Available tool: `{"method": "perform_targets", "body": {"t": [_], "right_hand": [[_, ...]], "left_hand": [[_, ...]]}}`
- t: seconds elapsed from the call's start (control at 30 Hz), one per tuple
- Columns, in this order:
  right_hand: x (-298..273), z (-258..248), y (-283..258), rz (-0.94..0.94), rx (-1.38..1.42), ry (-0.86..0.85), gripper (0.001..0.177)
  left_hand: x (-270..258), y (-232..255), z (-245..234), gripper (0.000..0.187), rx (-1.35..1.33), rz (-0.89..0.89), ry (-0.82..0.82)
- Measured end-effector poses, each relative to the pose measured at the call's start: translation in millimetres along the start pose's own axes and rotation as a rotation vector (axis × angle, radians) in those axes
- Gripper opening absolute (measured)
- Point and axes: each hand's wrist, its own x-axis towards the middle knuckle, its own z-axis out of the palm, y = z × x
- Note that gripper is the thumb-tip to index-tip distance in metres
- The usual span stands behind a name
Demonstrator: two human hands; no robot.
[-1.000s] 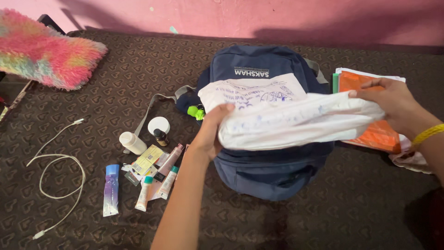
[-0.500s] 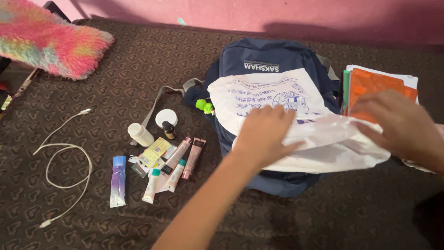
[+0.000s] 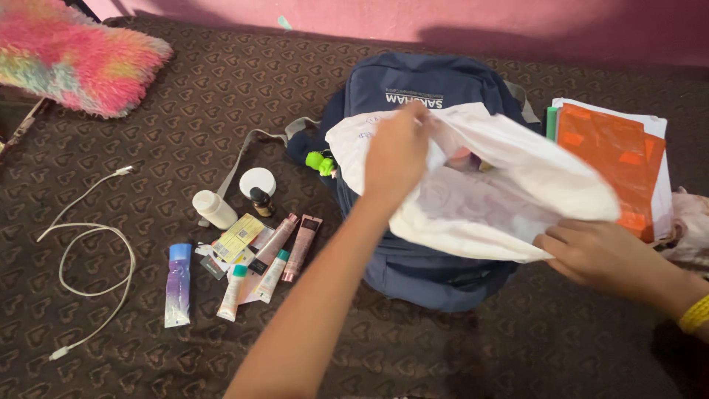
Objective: The person unpacks a white plastic bag containing various toiletries and cosmetics onto a bed, then repacks the items into a blue backpack. The person handles tubes, bottles, and boxes, placing them into the backpack's main compartment and zipping it closed.
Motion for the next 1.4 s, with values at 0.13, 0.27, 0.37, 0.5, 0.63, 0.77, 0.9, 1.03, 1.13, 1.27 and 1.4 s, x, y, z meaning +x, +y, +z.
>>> {"method": "perform_targets", "body": {"t": [0.13,0.27,0.37,0.5,0.63,0.77,0.9,1.03,1.13,1.27,1.4], "right_hand": [[-10.4,9.1,-14.9,-0.2,0.062,0.149,0.029],[-17.2,-11.4,-28.9,-0.15,0.164,0.332,0.037],[-8.5,-38.9,-34.2,0.183,0.101,0.398,0.047],[12.2,-61.3,-31.8,0.348,-0.073,0.722,0.072],[17.7,-62.8,-13.0,0.564,0.019,0.446,0.057],[21.0,-49.6,15.2,0.667,0.253,0.321,0.027],[22.2,-23.0,36.5,0.674,1.151,0.55,0.018],[32.5,5.4,49.1,0.842,1.447,0.571,0.024],[39.8,19.6,51.4,0.919,1.694,0.564,0.03],[47.9,24.6,50.8,0.994,1.878,0.533,0.032],[52.5,35.6,47.2,0.997,1.939,0.478,0.03]], "left_hand": [[9.1,-4.5,-13.0,0.018,-0.059,-0.177,0.022],[-10.3,4.1,-12.8,0.021,-0.089,-0.156,-0.022],[-29.9,16.4,-25.4,0.041,0.075,0.067,0.099],[-56.4,28.4,-45.4,0.066,0.362,0.013,0.114],[-71.8,18.8,-54.4,0.072,0.598,-0.278,-0.303],[-73.9,-5.8,-47.7,0.044,0.47,-0.247,-0.297],[-64.2,-28.9,-30.2,0.023,-0.186,-0.548,-0.146],[-56.9,-44.0,-16.4,0.017,-0.94,-0.608,-0.023],[-59.2,-52.5,-8.7,0.022,-1.114,-0.696,0.053],[-65.7,-63.9,-2.2,0.03,-1.17,-0.774,0.219],[-74.2,-76.3,-7.2,0.038,-1.131,-0.816,0.256]]}}
